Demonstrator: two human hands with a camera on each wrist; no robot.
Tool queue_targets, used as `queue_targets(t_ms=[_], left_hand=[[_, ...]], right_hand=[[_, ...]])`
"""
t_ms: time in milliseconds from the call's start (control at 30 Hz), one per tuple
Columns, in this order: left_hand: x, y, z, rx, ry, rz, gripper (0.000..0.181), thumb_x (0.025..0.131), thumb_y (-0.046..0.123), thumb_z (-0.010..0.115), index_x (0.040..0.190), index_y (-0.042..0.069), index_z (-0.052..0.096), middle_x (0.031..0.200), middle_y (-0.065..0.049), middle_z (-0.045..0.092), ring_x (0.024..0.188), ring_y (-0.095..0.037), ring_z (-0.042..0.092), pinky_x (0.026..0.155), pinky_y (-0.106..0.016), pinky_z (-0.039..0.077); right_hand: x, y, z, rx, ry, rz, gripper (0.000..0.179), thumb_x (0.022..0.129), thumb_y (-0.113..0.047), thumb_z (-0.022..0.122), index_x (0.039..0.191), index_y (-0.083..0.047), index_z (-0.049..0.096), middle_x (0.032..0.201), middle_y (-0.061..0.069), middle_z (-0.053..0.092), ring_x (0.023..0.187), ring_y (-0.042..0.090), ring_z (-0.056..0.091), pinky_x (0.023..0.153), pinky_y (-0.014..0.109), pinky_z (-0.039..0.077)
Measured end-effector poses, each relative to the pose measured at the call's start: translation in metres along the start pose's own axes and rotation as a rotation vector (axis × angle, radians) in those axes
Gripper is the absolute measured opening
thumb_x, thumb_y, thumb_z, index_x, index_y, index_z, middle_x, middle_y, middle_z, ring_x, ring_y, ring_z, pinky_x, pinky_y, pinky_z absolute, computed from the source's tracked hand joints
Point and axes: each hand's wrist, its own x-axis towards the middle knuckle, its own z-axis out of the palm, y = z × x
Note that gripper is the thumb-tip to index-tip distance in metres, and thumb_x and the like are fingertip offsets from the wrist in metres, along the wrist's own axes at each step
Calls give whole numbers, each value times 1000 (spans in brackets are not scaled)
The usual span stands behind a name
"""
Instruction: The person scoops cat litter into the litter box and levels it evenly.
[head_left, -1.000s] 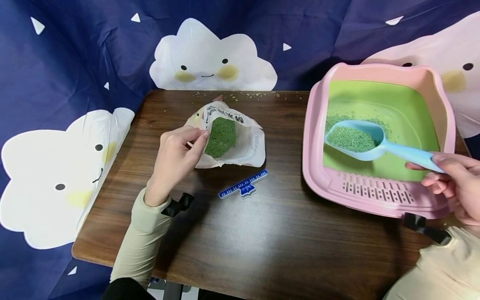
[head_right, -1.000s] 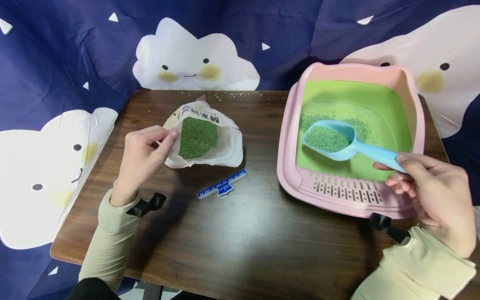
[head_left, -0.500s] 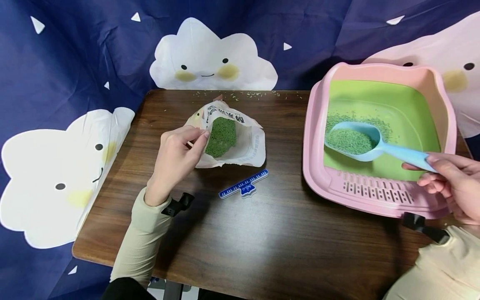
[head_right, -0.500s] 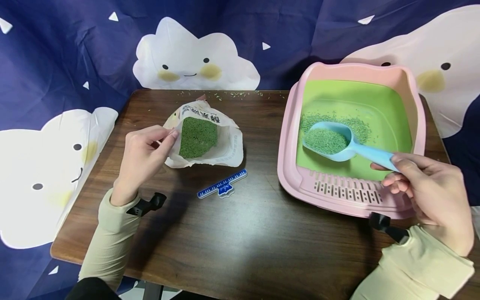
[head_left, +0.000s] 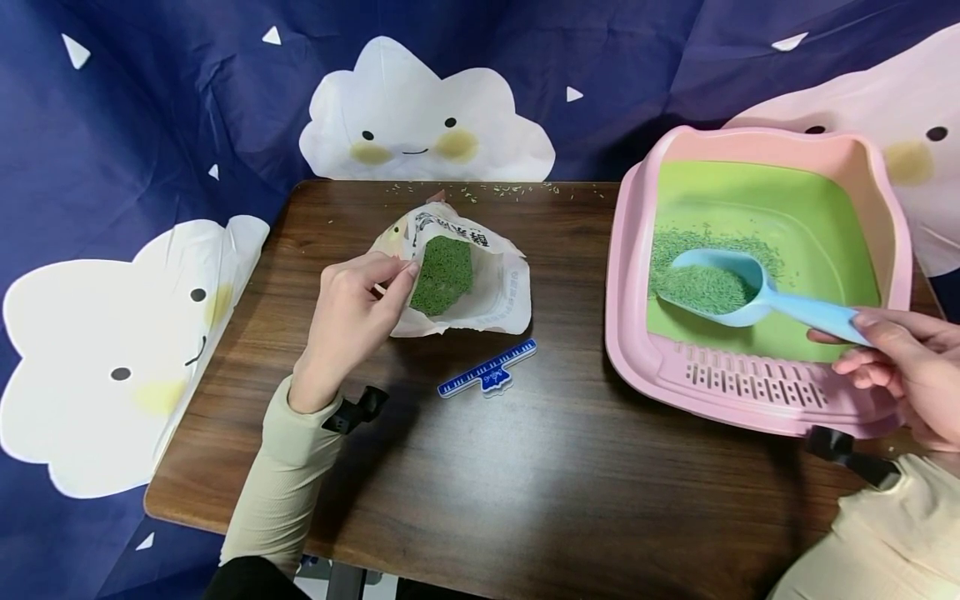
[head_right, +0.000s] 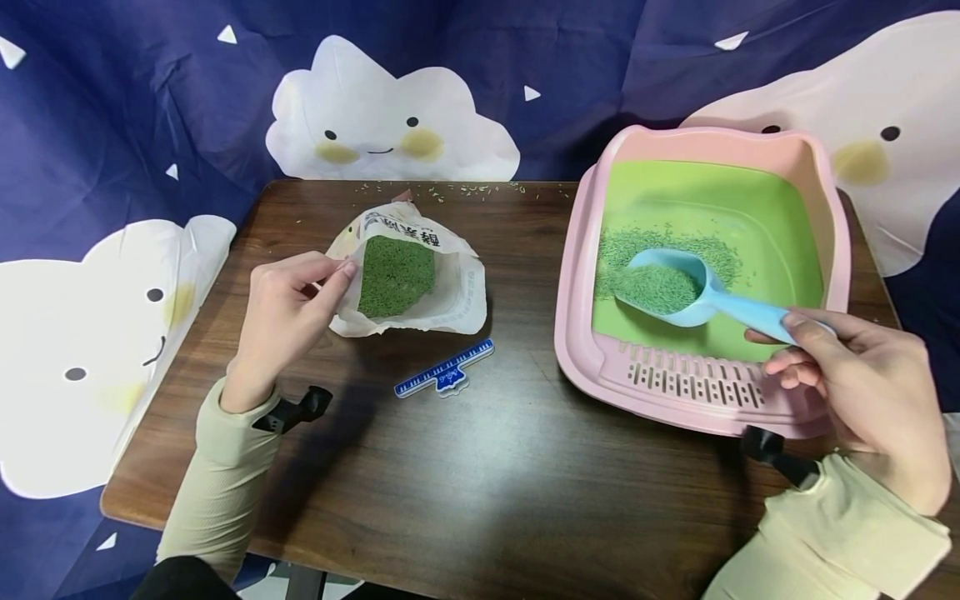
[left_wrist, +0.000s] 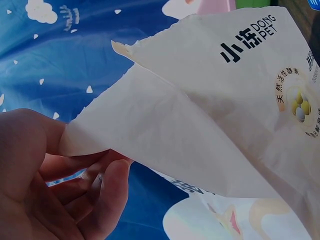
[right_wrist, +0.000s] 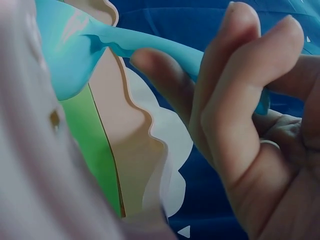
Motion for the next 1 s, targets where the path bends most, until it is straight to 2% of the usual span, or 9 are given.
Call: queue_targets(t_ms=[200,467,733,1000], left_hand=[[0,1,-1,0,-1,-6,22,91,11,60,73,9,72,63,1,55,57,-6,49,54,-14,39],[0,1,0,2,-1,-8,23,91,11,60,71,10,71,63,2,55,57,-6,49,55,-13,39],[0,0,0,-1,-3,-14,27,91,11,60,65,10,65,61,1,51,56,-6,47,54,-14,39],[0,0,1,-5,4,-11,32,92,12,60,59,12,59,59,2,47,54,-5,44,51,-14,35]], right_hand=[[-1,0,3,116,-35,-30,42,99,10,31,109,-3,69,85,7,76,54,10,67,42,15,47],[-3,-2,1,89,-25,-7,42,100,8,31,109,-6,70,84,5,76,54,10,67,42,15,47],[-3,-2,0,122,3,-36,42,99,9,30,108,-3,70,84,7,76,56,13,69,43,16,48],[-5,-3,-2,57,29,-41,41,99,8,33,107,-7,70,82,3,76,55,11,69,42,15,47]])
